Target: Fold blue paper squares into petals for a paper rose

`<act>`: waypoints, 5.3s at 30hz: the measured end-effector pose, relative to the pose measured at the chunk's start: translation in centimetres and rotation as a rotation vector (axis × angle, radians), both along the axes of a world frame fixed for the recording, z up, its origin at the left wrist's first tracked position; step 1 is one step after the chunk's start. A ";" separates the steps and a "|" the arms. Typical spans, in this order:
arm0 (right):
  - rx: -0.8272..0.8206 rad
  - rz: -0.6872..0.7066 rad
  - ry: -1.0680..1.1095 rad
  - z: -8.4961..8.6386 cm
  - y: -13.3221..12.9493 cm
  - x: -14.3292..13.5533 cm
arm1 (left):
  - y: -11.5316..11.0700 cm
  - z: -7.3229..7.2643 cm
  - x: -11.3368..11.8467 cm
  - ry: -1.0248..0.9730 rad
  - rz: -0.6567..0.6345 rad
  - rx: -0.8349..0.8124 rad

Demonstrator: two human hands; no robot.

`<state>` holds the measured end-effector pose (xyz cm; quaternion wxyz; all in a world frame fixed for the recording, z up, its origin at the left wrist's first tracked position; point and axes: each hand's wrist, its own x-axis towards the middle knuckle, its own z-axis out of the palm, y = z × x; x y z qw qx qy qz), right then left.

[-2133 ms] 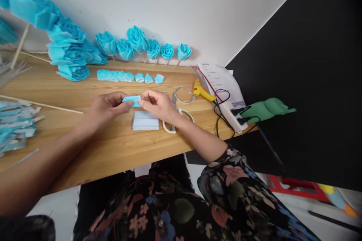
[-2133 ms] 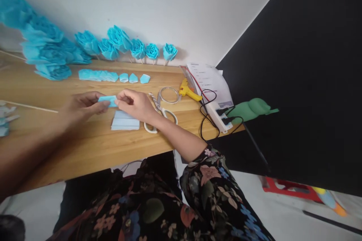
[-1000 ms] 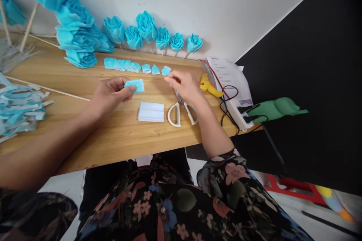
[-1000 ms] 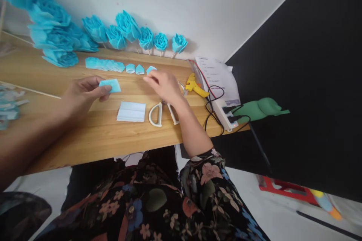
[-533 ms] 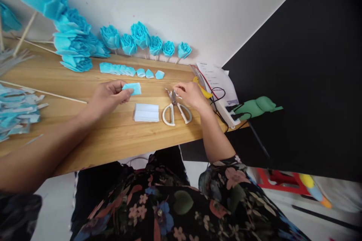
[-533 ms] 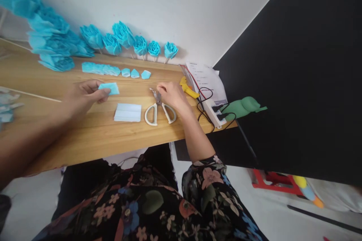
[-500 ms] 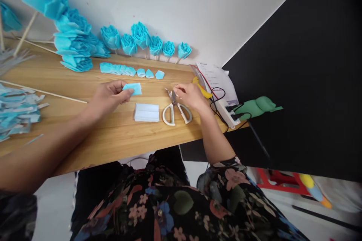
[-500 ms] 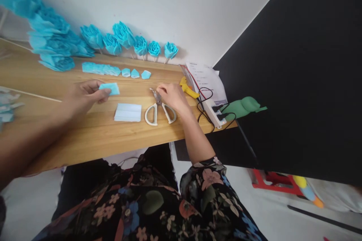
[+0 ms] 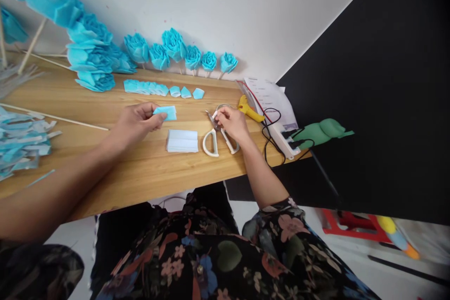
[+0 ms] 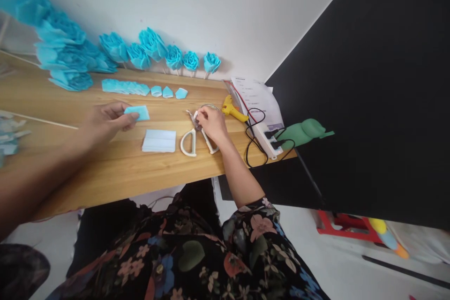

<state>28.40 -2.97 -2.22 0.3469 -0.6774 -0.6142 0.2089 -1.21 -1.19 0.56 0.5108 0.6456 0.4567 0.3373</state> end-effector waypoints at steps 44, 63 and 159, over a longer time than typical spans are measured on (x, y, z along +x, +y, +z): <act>0.945 0.526 -0.472 3.2 -0.5 -7.6 | -0.4 1.2 0.5 -0.066 -0.168 -0.178; 0.873 0.580 -0.514 2.3 -0.5 -8.1 | -0.3 1.5 0.6 -0.104 -0.144 -0.203; 0.362 0.169 0.069 4.4 3.5 -2.7 | 0.7 -0.1 0.0 -0.132 0.112 0.041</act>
